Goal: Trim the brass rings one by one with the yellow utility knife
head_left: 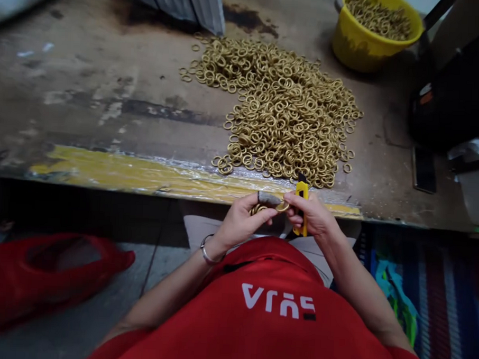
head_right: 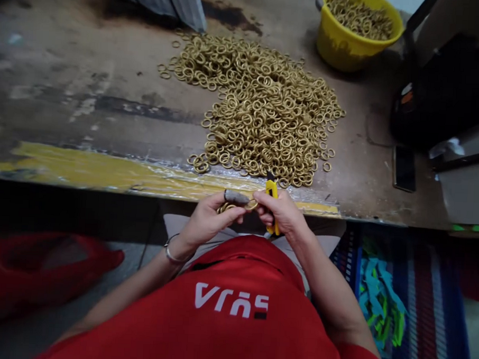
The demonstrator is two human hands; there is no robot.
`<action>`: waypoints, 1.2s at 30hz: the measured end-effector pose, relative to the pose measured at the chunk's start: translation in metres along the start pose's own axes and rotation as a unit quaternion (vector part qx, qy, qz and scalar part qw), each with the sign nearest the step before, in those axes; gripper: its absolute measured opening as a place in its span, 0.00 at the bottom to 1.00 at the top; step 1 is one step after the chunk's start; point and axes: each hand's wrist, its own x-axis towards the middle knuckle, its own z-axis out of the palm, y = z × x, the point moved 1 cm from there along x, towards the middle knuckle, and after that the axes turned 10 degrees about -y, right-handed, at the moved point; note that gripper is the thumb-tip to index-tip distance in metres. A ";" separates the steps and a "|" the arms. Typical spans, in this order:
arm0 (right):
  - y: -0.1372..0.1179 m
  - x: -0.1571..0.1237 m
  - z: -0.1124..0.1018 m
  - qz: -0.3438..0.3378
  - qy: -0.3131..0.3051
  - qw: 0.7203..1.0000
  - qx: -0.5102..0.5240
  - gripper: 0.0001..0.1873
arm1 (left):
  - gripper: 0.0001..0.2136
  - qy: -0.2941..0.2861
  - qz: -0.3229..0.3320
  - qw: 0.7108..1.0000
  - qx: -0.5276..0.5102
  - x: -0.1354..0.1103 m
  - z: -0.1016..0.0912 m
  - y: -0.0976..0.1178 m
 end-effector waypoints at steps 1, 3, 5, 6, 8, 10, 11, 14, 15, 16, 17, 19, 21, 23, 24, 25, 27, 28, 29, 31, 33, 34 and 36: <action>0.002 0.000 0.002 0.006 -0.003 1.000 0.010 0.24 | 0.09 -0.001 0.020 1.000 0.020 -0.002 0.000 0.000; 0.005 0.002 0.005 0.016 -0.009 0.999 0.026 0.23 | 0.08 0.000 0.048 0.998 0.051 -0.007 0.000 0.001; 0.007 0.003 0.008 0.024 -0.019 0.999 0.034 0.23 | 0.08 -0.006 0.062 0.995 0.083 -0.010 -0.001 0.001; 0.008 0.003 0.009 0.025 -0.023 0.999 0.033 0.23 | 0.08 -0.011 0.064 0.993 0.097 -0.012 -0.001 0.001; 0.010 0.003 0.011 0.023 -0.023 0.999 0.017 0.24 | 0.07 -0.014 0.063 0.992 0.110 -0.012 -0.001 0.001; 0.011 0.000 0.013 0.013 -0.011 1.000 -0.021 0.25 | 0.06 -0.011 0.048 0.994 0.101 -0.012 -0.002 0.000; 0.011 -0.002 0.014 0.002 -0.001 0.999 -0.053 0.25 | 0.06 -0.006 0.031 0.996 0.087 -0.012 -0.002 -0.002; 0.011 -0.013 0.015 -0.087 0.062 0.963 -0.248 0.23 | 0.11 0.008 -0.037 0.999 0.012 -0.011 -0.001 -0.007; 0.011 -0.018 0.015 -0.123 0.087 0.928 -0.340 0.20 | 0.12 0.010 -0.052 0.999 -0.013 -0.011 -0.001 -0.008; 0.011 -0.022 0.015 -0.153 0.107 0.884 -0.429 0.17 | 0.13 0.010 -0.059 0.998 -0.031 -0.011 0.000 -0.010; 0.012 -0.025 0.016 -0.168 0.122 0.837 -0.506 0.12 | 0.13 0.007 -0.060 0.997 -0.042 -0.011 0.000 -0.011; 0.014 -0.029 0.018 -0.156 0.127 0.766 -0.611 0.06 | 0.13 0.002 -0.049 0.998 -0.048 -0.010 0.001 -0.014; 0.016 -0.029 0.022 -0.116 0.128 0.729 -0.663 0.08 | 0.12 0.001 -0.042 0.998 -0.047 -0.009 0.001 -0.017; 0.016 -0.027 0.027 -0.078 0.135 0.705 -0.691 0.08 | 0.12 0.007 -0.036 0.999 -0.029 -0.007 0.000 -0.018; 0.014 -0.024 0.028 -0.064 0.139 0.696 -0.701 0.08 | 0.11 0.013 -0.030 0.999 -0.009 -0.007 0.000 -0.016; 0.013 -0.022 0.029 -0.054 0.142 0.688 -0.709 0.08 | 0.11 0.021 -0.021 0.999 0.015 -0.008 -0.001 -0.012; 0.010 -0.015 0.024 -0.030 0.157 0.672 -0.723 0.08 | 0.09 0.027 0.013 0.997 0.073 -0.013 0.001 0.000; 0.008 -0.012 0.019 -0.011 0.172 0.665 -0.727 0.08 | 0.08 0.019 0.032 0.994 0.099 -0.016 0.003 0.008; 0.006 -0.011 0.012 0.007 0.195 0.659 -0.727 0.08 | 0.08 0.000 0.051 0.992 0.119 -0.020 0.005 0.016; 0.002 -0.012 -0.006 0.023 0.248 0.657 -0.711 0.07 | 0.07 -0.069 0.063 0.987 0.132 -0.026 0.008 0.026; -0.005 -0.020 -0.025 -0.043 0.278 0.672 -0.685 0.06 | 0.08 -0.092 0.016 0.992 0.087 -0.026 0.004 0.024; -0.009 -0.025 -0.036 -0.088 0.279 0.678 -0.674 0.07 | 0.10 -0.082 -0.013 0.995 0.059 -0.021 0.000 0.019; -0.022 -0.037 -0.064 -0.131 0.296 0.673 -0.666 0.10 | 0.14 -0.015 -0.047 0.997 0.056 -0.005 -0.012 0.005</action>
